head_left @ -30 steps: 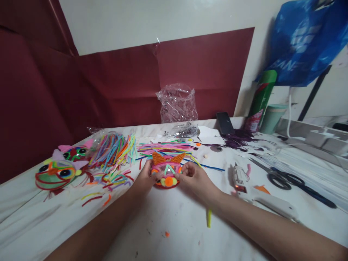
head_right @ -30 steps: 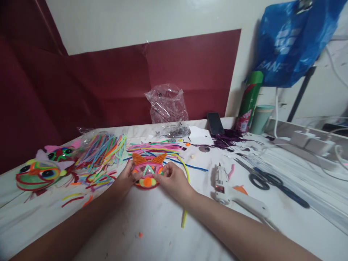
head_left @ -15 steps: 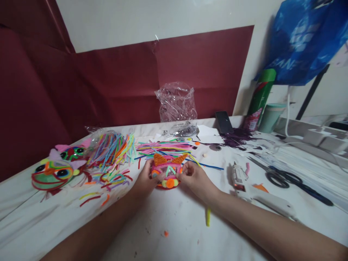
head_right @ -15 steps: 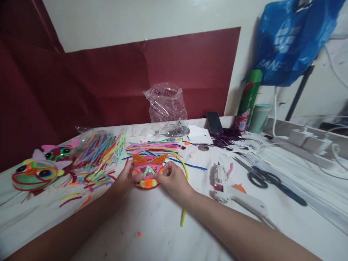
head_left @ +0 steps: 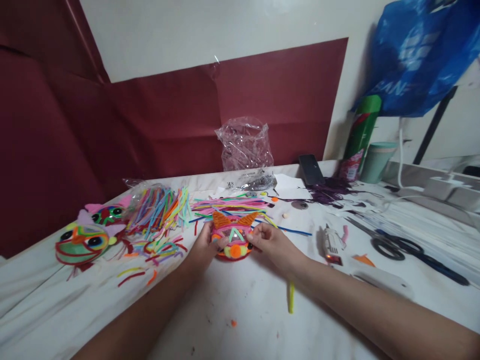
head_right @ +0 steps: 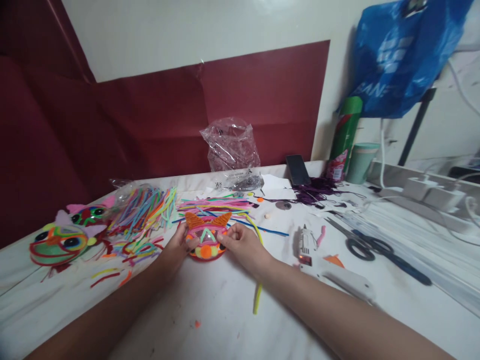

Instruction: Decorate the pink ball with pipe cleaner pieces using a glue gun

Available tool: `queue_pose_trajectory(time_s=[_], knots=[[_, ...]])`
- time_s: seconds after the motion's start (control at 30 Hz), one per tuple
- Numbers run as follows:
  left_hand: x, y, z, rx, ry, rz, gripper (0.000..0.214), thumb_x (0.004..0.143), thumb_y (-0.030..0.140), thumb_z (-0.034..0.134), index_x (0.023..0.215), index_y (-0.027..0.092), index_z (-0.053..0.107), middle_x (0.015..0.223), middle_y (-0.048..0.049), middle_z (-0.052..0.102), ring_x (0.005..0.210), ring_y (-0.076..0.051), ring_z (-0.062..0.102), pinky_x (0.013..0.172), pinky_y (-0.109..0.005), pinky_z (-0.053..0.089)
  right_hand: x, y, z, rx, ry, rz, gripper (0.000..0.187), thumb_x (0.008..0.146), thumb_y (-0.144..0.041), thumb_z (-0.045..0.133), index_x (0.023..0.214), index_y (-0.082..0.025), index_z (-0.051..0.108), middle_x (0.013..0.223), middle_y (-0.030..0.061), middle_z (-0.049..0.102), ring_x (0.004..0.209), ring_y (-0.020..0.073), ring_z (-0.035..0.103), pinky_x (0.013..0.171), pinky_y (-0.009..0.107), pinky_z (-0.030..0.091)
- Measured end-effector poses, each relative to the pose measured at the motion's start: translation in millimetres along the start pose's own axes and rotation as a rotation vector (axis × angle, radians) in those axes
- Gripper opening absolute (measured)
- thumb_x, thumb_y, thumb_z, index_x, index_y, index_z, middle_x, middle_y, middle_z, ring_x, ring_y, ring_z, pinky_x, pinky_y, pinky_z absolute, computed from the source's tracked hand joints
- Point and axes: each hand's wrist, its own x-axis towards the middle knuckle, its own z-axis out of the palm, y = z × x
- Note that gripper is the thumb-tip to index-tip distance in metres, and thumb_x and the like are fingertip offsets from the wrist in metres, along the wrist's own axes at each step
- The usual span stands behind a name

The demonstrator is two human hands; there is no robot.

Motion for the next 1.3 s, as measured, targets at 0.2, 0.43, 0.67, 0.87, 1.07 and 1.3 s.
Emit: queue_pose_trajectory(time_s=[0.2, 0.43, 0.67, 0.87, 1.07, 1.3], knots=[[-1.8, 5.9, -4.7, 0.04, -0.027, 0.009, 0.055, 0.076, 0.046, 0.063, 0.121, 0.019, 0.048, 0.128, -0.0104, 0.059, 0.116, -0.025, 0.056, 0.096, -0.034, 0.046, 0.9, -3.4, -1.9, 0.078, -0.001, 0.054, 0.049, 0.06, -0.064, 0.069, 0.066, -0.02, 0.049, 0.054, -0.0059, 0.051, 0.05, 0.0099, 0.044, 0.052, 0.024, 0.034], [0.7, -7.2, -5.3, 0.071, -0.028, -0.004, 0.085, 0.052, 0.02, 0.083, 0.125, 0.023, 0.039, 0.118, -0.0081, 0.063, 0.107, -0.027, 0.061, 0.085, -0.032, 0.052, 5.7, -2.1, -6.2, 0.098, -0.033, 0.057, 0.05, 0.058, -0.066, 0.067, 0.064, -0.019, 0.051, 0.055, -0.0022, 0.056, 0.05, 0.0116, 0.049, 0.054, 0.026, 0.038], [1.1, -5.9, -8.2, 0.091, -0.049, -0.014, 0.081, 0.055, 0.021, 0.082, 0.123, 0.02, 0.038, 0.117, -0.0098, 0.062, 0.106, -0.027, 0.062, 0.088, -0.036, 0.051, 11.6, 7.9, -17.2, -0.038, 0.059, -0.03, 0.044, 0.068, -0.056, 0.067, 0.053, -0.02, 0.046, 0.048, -0.0048, 0.046, 0.048, 0.01, 0.038, 0.051, 0.025, 0.029], [0.1, -5.6, -7.6, 0.118, -0.032, -0.014, 0.08, 0.054, 0.022, 0.082, 0.122, 0.02, 0.039, 0.118, -0.0094, 0.062, 0.108, -0.028, 0.061, 0.091, -0.038, 0.049, 7.6, -0.4, -13.3, -0.076, 0.046, -0.027, 0.043, 0.063, -0.059, 0.067, 0.059, -0.021, 0.046, 0.046, -0.0069, 0.042, 0.045, 0.009, 0.032, 0.047, 0.024, 0.024], [0.9, -9.9, -8.6, 0.145, -0.012, 0.016, 0.077, 0.056, 0.021, 0.08, 0.122, 0.023, 0.041, 0.116, -0.0057, 0.063, 0.107, -0.025, 0.061, 0.089, -0.036, 0.051, 6.4, -1.7, -9.7, -0.1, 0.06, -0.017, 0.048, 0.057, -0.063, 0.068, 0.057, -0.02, 0.046, 0.045, -0.0079, 0.039, 0.044, 0.007, 0.029, 0.045, 0.023, 0.022], [2.4, -13.4, -10.5, 0.162, -0.014, 0.02, 0.077, 0.057, 0.021, 0.079, 0.123, 0.023, 0.04, 0.116, -0.006, 0.063, 0.106, -0.025, 0.062, 0.087, -0.034, 0.051, 3.8, -0.6, -5.1, -0.111, 0.087, -0.031, 0.048, 0.059, -0.064, 0.066, 0.056, -0.021, 0.044, 0.046, -0.0074, 0.039, 0.044, 0.0074, 0.03, 0.044, 0.023, 0.022]])
